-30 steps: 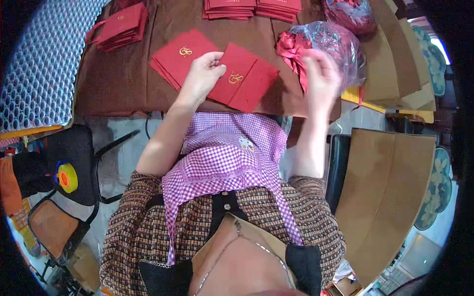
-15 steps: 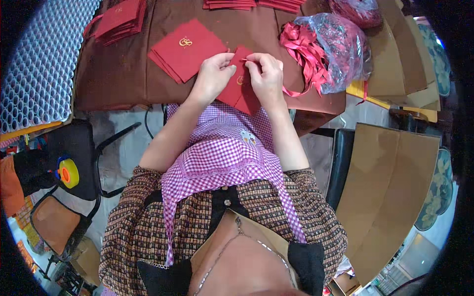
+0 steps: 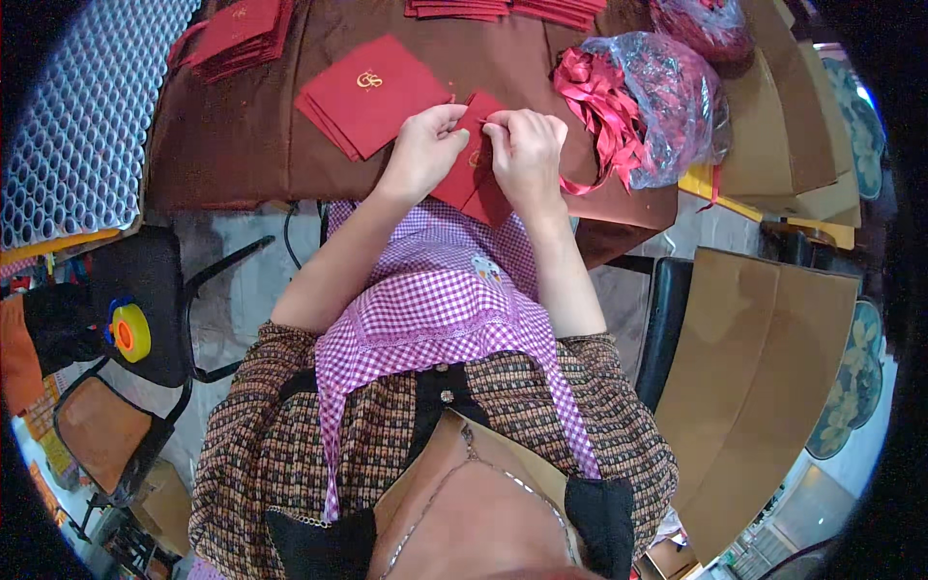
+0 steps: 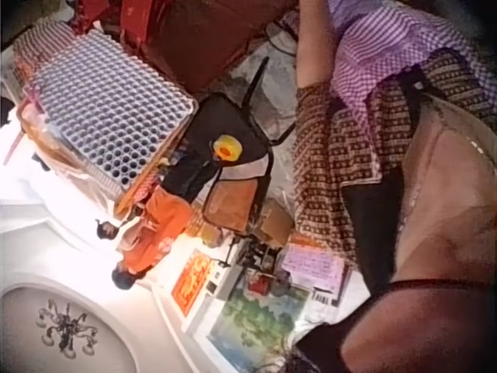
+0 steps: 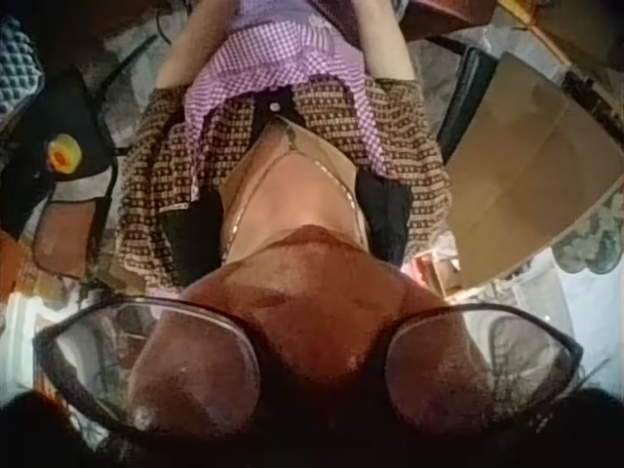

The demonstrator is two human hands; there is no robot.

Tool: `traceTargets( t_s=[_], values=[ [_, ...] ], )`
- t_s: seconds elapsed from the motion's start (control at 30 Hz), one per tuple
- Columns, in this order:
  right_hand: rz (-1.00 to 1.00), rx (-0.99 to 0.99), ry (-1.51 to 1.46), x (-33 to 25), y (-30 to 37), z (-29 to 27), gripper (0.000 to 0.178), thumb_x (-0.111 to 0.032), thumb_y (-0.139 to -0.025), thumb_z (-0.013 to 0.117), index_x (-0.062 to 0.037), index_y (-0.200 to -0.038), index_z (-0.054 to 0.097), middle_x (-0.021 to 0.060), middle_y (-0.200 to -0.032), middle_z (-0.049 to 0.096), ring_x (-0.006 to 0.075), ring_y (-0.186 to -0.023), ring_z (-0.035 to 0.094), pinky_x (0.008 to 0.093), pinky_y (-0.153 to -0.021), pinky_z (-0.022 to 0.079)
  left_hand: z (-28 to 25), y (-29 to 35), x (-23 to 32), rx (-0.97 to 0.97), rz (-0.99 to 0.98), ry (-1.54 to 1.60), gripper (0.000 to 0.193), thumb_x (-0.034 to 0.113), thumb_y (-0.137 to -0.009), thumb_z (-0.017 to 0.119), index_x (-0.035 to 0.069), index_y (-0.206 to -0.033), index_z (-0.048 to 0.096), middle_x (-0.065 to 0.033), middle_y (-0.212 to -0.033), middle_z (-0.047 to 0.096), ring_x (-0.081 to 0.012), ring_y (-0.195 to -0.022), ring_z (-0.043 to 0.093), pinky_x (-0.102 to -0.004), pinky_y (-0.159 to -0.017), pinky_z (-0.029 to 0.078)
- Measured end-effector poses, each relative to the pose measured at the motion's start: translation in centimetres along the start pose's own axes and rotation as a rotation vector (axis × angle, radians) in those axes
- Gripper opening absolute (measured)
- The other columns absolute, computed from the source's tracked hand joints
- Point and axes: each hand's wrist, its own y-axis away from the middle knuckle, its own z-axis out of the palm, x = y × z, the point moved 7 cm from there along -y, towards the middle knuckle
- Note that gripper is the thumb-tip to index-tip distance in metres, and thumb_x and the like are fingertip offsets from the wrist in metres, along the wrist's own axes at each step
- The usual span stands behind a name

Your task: The person assembles gift bags by hand, threading a pink ribbon through the holes of a red bag and tying it into a knot. After completing a bag, they place it onto a stack and pick up another bag and ribbon to repeat the process.

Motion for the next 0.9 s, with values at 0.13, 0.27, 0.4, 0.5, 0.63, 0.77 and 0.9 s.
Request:
traceTargets(
  t_s=[0.13, 0.27, 0.4, 0.5, 0.63, 0.77, 0.9],
  values=[
    [-0.014, -0.025, 0.035, -0.3, 0.1, -0.1, 0.008, -0.012, -0.076, 0.067, -0.0064, -0.076, 0.061, 0.0056, -0.075, 0.062, 0.0222, -0.074, 0.059, 0.0373, -0.078, 0.036, 0.2, 0.2, 0.7, -0.027, 0.027, -0.041, 0.036, 0.000, -0.082, 0.059, -0.008, -0.116, 0.055, -0.0165, -0.105, 0.065, -0.0164, -0.097, 0.062, -0.0271, -0.084, 0.049],
    [-0.064, -0.043, 0.076, -1.3, 0.0, -0.6, 0.009, -0.011, -0.076, 0.067, -0.0058, -0.078, 0.059, 0.0060, -0.075, 0.062, 0.0224, -0.074, 0.059, 0.0380, -0.078, 0.036, 0.1, 0.4, 0.0, 0.033, 0.080, -0.120, 0.033, 0.002, -0.082, 0.059, -0.005, -0.113, 0.058, -0.0182, -0.102, 0.066, -0.0191, -0.092, 0.064, -0.0299, -0.082, 0.051],
    [-0.132, -0.130, 0.214, -2.4, -0.3, -0.6, 0.009, -0.008, -0.075, 0.065, -0.0051, -0.079, 0.057, 0.0076, -0.074, 0.061, 0.0230, -0.073, 0.058, 0.0389, -0.077, 0.036, 0.4, 0.7, 0.6, 0.039, 0.074, -0.217, 0.031, 0.003, -0.081, 0.058, -0.004, -0.111, 0.060, -0.0204, -0.103, 0.065, -0.0234, -0.094, 0.065, -0.0319, -0.084, 0.050],
    [-0.180, -0.140, 0.256, -2.7, -0.2, -0.2, 0.007, -0.006, -0.073, 0.061, -0.0056, -0.075, 0.054, 0.0091, -0.070, 0.057, 0.0245, -0.069, 0.056, 0.0399, -0.073, 0.037, 0.7, 0.7, 0.7, 0.038, 0.126, -0.311, 0.032, 0.002, -0.081, 0.059, -0.004, -0.113, 0.060, -0.0165, -0.103, 0.066, -0.0190, -0.091, 0.063, -0.0297, -0.082, 0.050],
    [-0.064, -0.174, 0.154, -1.7, -0.1, 0.1, 0.008, -0.009, -0.076, 0.062, -0.0014, -0.079, 0.058, 0.0123, -0.071, 0.061, 0.0277, -0.069, 0.060, 0.0412, -0.070, 0.041, 0.8, 0.6, 0.4, 0.048, 0.257, -0.345, 0.032, 0.002, -0.083, 0.059, -0.004, -0.114, 0.059, -0.0150, -0.104, 0.067, -0.0141, -0.090, 0.063, -0.0281, -0.079, 0.050],
    [0.296, -0.200, -0.211, 0.8, -0.2, 0.4, 0.016, -0.014, -0.077, 0.064, 0.0020, -0.076, 0.062, 0.0182, -0.073, 0.065, 0.0326, -0.068, 0.064, 0.0378, -0.063, 0.050, 0.8, 0.9, 1.0, 0.052, 0.284, -0.372, 0.032, 0.002, -0.082, 0.059, -0.004, -0.114, 0.059, -0.0154, -0.104, 0.067, -0.0152, -0.092, 0.063, -0.0294, -0.080, 0.051],
    [0.469, -0.308, -0.292, 2.1, 0.2, 1.3, 0.014, -0.012, -0.077, 0.064, 0.0020, -0.078, 0.062, 0.0194, -0.073, 0.064, 0.0322, -0.069, 0.064, 0.0391, -0.064, 0.049, 1.0, 1.6, 2.7, 0.082, 0.509, -0.573, 0.030, 0.002, -0.082, 0.060, -0.003, -0.111, 0.060, -0.0141, -0.100, 0.067, -0.0154, -0.092, 0.063, -0.0289, -0.078, 0.051]
  ],
)
